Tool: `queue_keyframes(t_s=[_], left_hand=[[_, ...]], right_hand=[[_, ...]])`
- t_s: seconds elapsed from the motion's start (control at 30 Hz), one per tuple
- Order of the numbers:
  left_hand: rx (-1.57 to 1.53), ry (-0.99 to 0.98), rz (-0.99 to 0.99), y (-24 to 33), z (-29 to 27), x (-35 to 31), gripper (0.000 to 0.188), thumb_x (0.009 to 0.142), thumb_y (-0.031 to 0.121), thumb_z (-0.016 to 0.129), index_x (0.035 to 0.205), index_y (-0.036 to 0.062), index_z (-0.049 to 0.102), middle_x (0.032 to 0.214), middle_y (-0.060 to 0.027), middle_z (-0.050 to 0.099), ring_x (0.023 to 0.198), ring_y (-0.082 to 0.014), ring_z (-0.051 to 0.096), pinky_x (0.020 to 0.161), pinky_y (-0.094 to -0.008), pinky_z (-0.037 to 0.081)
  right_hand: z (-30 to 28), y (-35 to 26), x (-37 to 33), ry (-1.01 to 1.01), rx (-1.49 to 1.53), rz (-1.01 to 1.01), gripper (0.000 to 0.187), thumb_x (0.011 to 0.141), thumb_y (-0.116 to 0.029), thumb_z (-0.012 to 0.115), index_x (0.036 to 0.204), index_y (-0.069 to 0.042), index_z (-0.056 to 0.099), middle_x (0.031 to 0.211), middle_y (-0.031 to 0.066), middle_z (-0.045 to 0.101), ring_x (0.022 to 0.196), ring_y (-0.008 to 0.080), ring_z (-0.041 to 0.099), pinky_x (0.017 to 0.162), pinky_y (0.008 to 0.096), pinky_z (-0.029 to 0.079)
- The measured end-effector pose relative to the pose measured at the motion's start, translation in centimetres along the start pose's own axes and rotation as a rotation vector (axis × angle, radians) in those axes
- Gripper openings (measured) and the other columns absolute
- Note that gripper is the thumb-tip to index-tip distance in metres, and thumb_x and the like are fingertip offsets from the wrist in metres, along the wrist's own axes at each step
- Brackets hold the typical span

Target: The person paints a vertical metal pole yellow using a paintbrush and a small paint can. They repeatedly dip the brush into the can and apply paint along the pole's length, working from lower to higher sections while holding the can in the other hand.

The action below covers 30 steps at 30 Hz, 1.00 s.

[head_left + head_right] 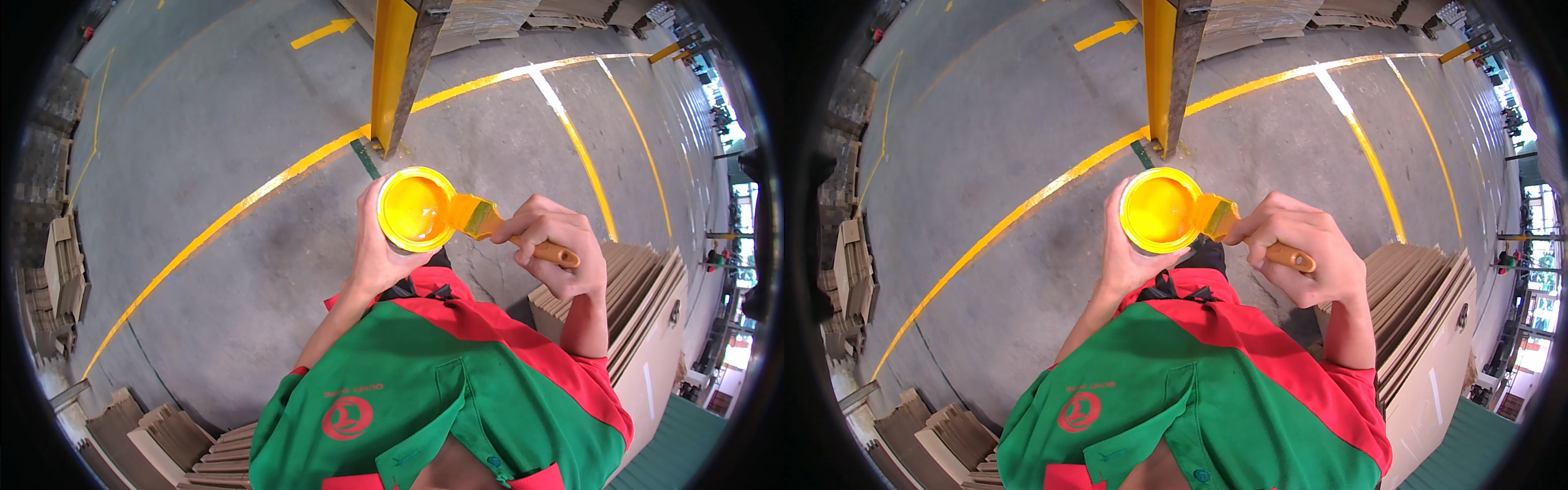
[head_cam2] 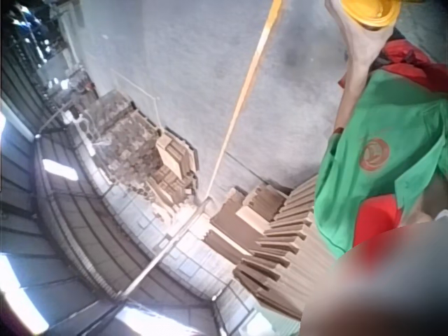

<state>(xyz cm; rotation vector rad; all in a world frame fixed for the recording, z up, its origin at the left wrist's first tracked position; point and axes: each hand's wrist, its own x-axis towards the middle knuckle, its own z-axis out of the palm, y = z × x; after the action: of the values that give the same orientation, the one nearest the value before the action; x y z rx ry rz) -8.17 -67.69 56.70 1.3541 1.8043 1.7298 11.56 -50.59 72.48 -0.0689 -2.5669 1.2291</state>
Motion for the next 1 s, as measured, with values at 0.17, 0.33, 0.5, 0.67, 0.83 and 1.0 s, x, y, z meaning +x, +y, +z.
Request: queue_keyframes(t_s=[0.17, 0.33, 0.5, 0.67, 0.83, 1.0], left_hand=[[0.031, 0.038, -0.019, 0.0, 0.4, 0.1, 0.117, 0.061, 0.019, 0.099, 0.153, -0.0002, 0.031, 0.146, -0.0181, 0.045, 0.137, -0.0323, 0.048, 0.116, -0.0443, 0.038], [0.068, 0.046, 0.006, 0.0, 0.5, -0.1, 0.117, 0.06, 0.018, 0.1, 0.152, -0.0004, 0.03, 0.146, -0.0185, 0.045, 0.136, -0.033, 0.048, 0.116, -0.0445, 0.039], [0.044, 0.068, 0.015, -0.2, 0.7, -0.3, 0.116, 0.061, 0.017, 0.099, 0.153, -0.0001, 0.03, 0.146, -0.0182, 0.045, 0.137, -0.0328, 0.048, 0.116, -0.0442, 0.039], [0.001, 0.082, 0.024, -0.2, 0.5, -0.3, 0.116, 0.06, 0.016, 0.099, 0.153, 0.0006, 0.031, 0.148, -0.0182, 0.044, 0.137, -0.0327, 0.048, 0.116, -0.0441, 0.039], [0.064, 0.077, 0.05, 0.2, 0.2, -0.1, 0.115, 0.06, 0.017, 0.099, 0.152, 0.0009, 0.033, 0.147, -0.0181, 0.044, 0.137, -0.0334, 0.047, 0.116, -0.0446, 0.038], [0.102, 0.048, 0.02, 0.3, 0.0, 0.3, 0.115, 0.059, 0.016, 0.099, 0.152, 0.0008, 0.033, 0.147, -0.0182, 0.045, 0.137, -0.0336, 0.047, 0.117, -0.0448, 0.037]], right_hand=[[1.9, 0.2, 0.2, 0.258, 0.217, -0.015, 0.019, 0.083, 0.008, 0.069, 0.093, -0.004, 0.06, 0.105, 0.0186, 0.074, 0.081, 0.0234, 0.073, 0.073, 0.0342, 0.06], [5.7, 0.9, 0.3, 0.558, 0.459, 0.219, 0.016, 0.098, 0.004, 0.062, 0.109, 0.002, 0.05, 0.106, 0.0235, 0.072, 0.079, 0.0176, 0.074, 0.066, 0.0289, 0.063], [6.5, 1.3, 0.3, 0.645, 0.367, 0.329, 0.015, 0.099, 0.002, 0.063, 0.107, 0.003, 0.05, 0.103, 0.0223, 0.072, 0.073, 0.0161, 0.073, 0.062, 0.0279, 0.062], [5.9, 1.0, 0.0, 0.709, 0.324, 0.374, 0.015, 0.1, 0.0, 0.062, 0.107, 0.004, 0.049, 0.101, 0.0224, 0.072, 0.071, 0.0169, 0.073, 0.06, 0.0285, 0.062], [5.0, 1.0, -0.9, 0.75, 0.351, 0.337, 0.014, 0.101, -0.001, 0.061, 0.108, 0.004, 0.049, 0.102, 0.0239, 0.072, 0.071, 0.0191, 0.074, 0.06, 0.0301, 0.063], [4.5, 1.2, -1.1, 0.657, 0.431, 0.144, 0.014, 0.099, 0.003, 0.063, 0.109, 0.003, 0.052, 0.109, 0.0256, 0.072, 0.082, 0.0231, 0.075, 0.072, 0.0331, 0.064]])
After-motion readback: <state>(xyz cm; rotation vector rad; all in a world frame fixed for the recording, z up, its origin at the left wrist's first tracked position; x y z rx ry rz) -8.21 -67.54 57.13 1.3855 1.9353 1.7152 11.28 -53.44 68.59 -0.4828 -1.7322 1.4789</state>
